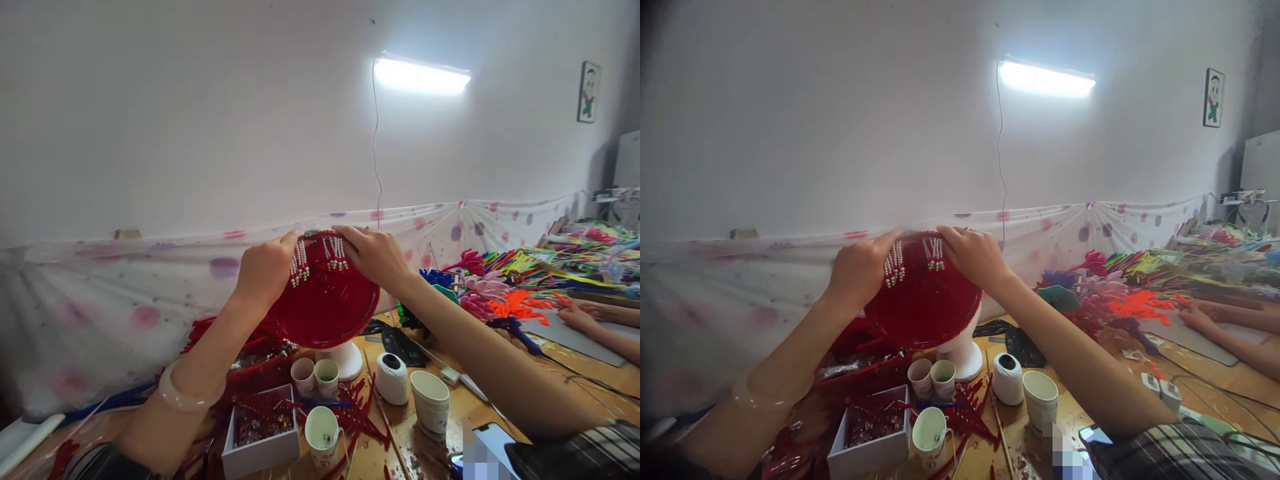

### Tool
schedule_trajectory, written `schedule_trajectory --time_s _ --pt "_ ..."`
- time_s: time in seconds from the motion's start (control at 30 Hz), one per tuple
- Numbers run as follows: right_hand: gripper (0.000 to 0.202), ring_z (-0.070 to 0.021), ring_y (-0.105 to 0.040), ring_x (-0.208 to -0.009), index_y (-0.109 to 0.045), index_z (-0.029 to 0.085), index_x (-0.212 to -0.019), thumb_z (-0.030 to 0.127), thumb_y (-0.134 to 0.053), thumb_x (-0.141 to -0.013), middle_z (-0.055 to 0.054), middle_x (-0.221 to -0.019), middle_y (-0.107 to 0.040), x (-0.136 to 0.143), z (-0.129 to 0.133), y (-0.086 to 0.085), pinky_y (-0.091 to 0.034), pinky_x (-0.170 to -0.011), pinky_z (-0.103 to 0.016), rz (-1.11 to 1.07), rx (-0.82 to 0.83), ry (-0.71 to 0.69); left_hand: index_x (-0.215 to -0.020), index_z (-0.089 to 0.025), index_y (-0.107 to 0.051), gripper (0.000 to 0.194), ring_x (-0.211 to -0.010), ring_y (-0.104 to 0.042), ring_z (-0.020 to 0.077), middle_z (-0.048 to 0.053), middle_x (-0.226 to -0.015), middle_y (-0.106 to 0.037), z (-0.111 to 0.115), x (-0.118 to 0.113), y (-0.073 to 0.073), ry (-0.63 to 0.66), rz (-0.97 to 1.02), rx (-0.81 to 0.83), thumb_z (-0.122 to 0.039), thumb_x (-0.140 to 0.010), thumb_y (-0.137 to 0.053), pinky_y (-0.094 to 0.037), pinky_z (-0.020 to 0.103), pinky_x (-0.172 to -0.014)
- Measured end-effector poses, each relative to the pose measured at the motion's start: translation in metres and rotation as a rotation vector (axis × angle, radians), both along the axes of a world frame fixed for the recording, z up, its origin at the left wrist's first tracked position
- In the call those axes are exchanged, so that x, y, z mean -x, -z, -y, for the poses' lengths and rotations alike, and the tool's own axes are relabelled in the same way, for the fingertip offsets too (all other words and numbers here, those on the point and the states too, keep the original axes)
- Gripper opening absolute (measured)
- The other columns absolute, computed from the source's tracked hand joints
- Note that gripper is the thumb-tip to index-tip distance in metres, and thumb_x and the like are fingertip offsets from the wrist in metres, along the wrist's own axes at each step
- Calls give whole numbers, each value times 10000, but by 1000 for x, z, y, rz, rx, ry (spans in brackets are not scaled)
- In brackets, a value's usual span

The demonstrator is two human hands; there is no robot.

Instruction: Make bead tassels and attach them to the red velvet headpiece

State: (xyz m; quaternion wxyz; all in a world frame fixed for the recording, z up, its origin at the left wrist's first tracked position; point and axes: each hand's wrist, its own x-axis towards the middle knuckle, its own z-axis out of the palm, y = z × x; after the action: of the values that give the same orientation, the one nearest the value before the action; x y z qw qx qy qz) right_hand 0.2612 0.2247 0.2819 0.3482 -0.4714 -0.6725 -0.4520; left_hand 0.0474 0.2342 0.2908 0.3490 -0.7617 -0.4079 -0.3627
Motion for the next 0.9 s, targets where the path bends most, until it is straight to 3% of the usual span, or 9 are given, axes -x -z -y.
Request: schedule_trajectory --time_s 0.07,0.2,0.4,0.63,0.9 --pt "368 -178 -655 -669 -674 220 -1231 223 -426 -958 -72 -947 -793 -1 -2 -3 -269 -531 -297 7 -17 2 -1257 -154 -682 459 -734 -742 242 125 -906 -805 3 -3 -6 -20 -21 20 -19 -889 -442 -458 298 -577" --pt "362 -166 -623 -618 -704 226 -1157 178 -427 -929 -60 -861 -788 -3 -2 -8 -241 -518 -306 35 -43 -10 -1227 -148 -673 406 -746 -738 237 116 -877 -798 4 -6 -14 -22 -24 28 -45 -918 -432 -433 295 -588" --pt "323 -165 -646 -674 -721 226 -1044 131 -480 -851 -37 -854 -778 -4 -1 -6 -295 -548 -294 57 -59 -80 -1083 -136 -689 293 -755 -730 235 123 -847 -785 1 -3 -10 15 23 7 -117 -971 -419 -412 305 -604" --pt "287 -166 -660 -685 -734 231 -1036 167 -479 -921 -39 -845 -777 -2 1 -9 -323 -555 -289 41 -77 -150 -1040 -151 -699 274 -708 -709 218 100 -825 -787 3 2 -9 66 41 -15 -94 -930 -454 -373 306 -581" --pt "267 -171 -694 -735 -747 237 -1071 257 -496 -984 -45 -895 -796 -2 1 -6 -408 -594 -279 14 -92 -184 -1029 -179 -726 294 -685 -702 206 83 -795 -793 2 7 -2 151 128 -74 -228 -976 -441 -406 302 -575"
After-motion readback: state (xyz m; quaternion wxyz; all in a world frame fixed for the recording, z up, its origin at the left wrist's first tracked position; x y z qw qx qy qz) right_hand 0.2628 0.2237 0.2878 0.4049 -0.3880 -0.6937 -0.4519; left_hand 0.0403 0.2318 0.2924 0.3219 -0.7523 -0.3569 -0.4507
